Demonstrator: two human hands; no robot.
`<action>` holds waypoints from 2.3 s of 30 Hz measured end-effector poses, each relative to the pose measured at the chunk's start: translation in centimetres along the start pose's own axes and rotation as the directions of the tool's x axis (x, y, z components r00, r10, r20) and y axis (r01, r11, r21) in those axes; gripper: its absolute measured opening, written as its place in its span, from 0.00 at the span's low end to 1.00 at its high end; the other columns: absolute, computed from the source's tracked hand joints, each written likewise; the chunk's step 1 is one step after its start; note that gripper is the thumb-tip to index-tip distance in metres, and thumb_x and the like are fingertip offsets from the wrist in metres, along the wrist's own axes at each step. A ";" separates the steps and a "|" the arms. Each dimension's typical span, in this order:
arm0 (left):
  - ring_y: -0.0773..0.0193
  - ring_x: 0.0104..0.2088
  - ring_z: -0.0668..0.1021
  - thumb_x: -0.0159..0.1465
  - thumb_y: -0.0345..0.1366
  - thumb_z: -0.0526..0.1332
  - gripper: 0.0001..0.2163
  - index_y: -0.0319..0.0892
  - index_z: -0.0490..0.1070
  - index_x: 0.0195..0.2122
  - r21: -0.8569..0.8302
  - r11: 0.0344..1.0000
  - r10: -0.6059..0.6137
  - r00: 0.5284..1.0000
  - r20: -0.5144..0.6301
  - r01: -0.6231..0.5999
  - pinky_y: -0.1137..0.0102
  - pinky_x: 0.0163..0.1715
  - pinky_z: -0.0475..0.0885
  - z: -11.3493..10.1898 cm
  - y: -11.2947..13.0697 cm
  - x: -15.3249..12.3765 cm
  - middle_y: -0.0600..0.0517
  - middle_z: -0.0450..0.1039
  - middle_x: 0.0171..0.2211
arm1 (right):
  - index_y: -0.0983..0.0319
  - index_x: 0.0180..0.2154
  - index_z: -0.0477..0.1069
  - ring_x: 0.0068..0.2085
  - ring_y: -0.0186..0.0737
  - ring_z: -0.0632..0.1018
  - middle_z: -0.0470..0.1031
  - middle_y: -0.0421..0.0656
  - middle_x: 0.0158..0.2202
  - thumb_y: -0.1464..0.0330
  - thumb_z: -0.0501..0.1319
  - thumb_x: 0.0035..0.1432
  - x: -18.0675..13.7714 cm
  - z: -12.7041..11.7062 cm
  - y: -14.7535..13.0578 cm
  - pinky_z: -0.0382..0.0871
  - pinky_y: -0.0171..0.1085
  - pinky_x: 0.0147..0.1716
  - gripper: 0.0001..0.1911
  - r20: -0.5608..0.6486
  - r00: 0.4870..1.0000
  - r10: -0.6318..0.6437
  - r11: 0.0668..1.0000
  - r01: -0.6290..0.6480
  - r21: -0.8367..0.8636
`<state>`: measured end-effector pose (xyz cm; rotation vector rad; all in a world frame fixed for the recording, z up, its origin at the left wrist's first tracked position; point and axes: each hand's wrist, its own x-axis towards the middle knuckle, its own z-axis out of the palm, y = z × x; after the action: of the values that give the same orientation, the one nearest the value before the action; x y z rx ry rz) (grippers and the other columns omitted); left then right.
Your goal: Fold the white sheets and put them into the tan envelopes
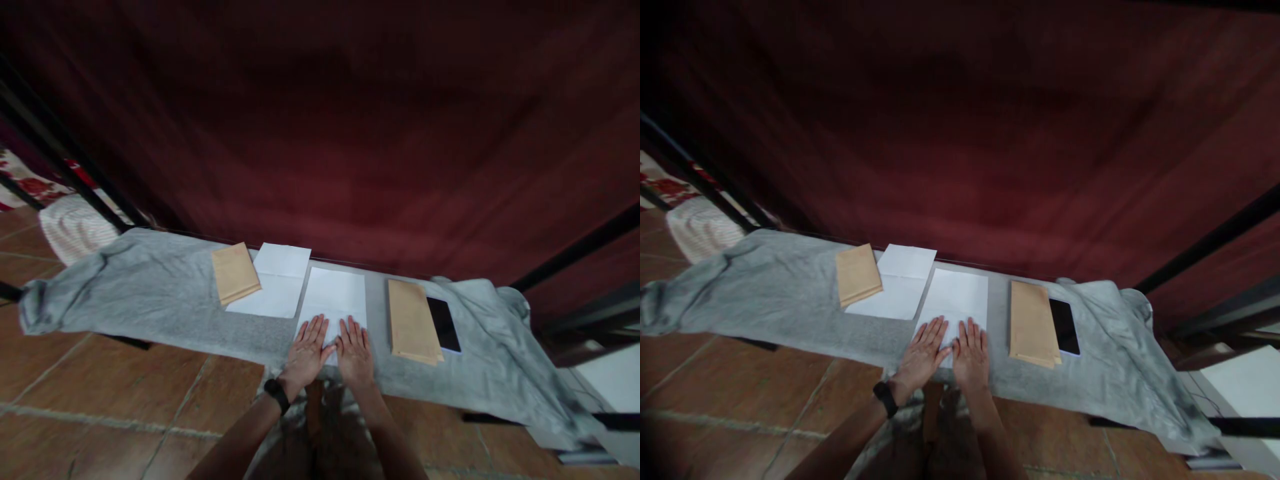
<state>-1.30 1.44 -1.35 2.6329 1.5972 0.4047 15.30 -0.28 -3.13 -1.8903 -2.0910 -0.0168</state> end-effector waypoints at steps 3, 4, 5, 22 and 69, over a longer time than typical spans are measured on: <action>0.56 0.70 0.57 0.73 0.49 0.45 0.28 0.37 0.54 0.69 0.047 0.997 -0.061 0.997 -0.051 0.063 0.57 0.68 0.55 0.1 -1.3 -0.6 0.41 0.55 0.69 | 0.63 0.67 0.58 0.68 0.51 0.61 0.55 0.53 0.70 0.64 0.46 0.71 -0.5 0.0 1.7 0.52 0.52 0.65 0.26 -0.072 0.997 0.020 0.999 -0.023 -0.041; 0.56 0.69 0.58 0.73 0.48 0.44 0.28 0.36 0.55 0.68 0.057 0.994 -0.085 0.994 -0.062 0.088 0.57 0.68 0.55 0.0 -1.4 -0.5 0.41 0.57 0.68 | 0.64 0.67 0.58 0.68 0.51 0.61 0.55 0.53 0.69 0.64 0.46 0.71 -0.7 0.0 2.1 0.53 0.52 0.65 0.26 -0.088 0.996 0.016 0.999 -0.020 -0.049; 0.55 0.69 0.59 0.73 0.47 0.44 0.27 0.35 0.56 0.68 0.062 0.992 -0.106 0.992 -0.071 0.110 0.56 0.68 0.55 0.1 -1.4 -0.4 0.40 0.58 0.67 | 0.65 0.67 0.57 0.67 0.51 0.62 0.56 0.54 0.69 0.64 0.46 0.72 -0.8 0.1 2.5 0.53 0.52 0.65 0.27 -0.102 0.995 0.013 0.998 -0.018 -0.052; 0.54 0.70 0.56 0.73 0.43 0.43 0.27 0.34 0.55 0.68 -0.036 0.998 -0.045 0.999 -0.016 0.045 0.55 0.68 0.53 2.7 -0.5 9.1 0.39 0.53 0.69 | 0.68 0.67 0.56 0.66 0.50 0.63 0.58 0.55 0.68 0.65 0.44 0.72 -0.8 -0.4 2.5 0.54 0.52 0.64 0.27 -0.141 0.990 0.012 0.999 -0.019 -0.046; 0.54 0.68 0.61 0.68 0.37 0.55 0.25 0.40 0.59 0.66 -0.018 0.991 0.135 0.973 0.187 -0.134 0.55 0.66 0.57 -3.8 -2.5 -3.9 0.42 0.58 0.68 | 0.69 0.65 0.59 0.66 0.49 0.64 0.61 0.56 0.67 0.65 0.44 0.71 -1.3 -0.2 2.7 0.53 0.53 0.64 0.26 -0.161 0.987 -0.015 1.000 0.012 -0.022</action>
<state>-6.07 -1.24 1.14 2.6914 1.3667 0.1575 18.07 -1.27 -3.83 -1.8212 -2.0027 -0.1890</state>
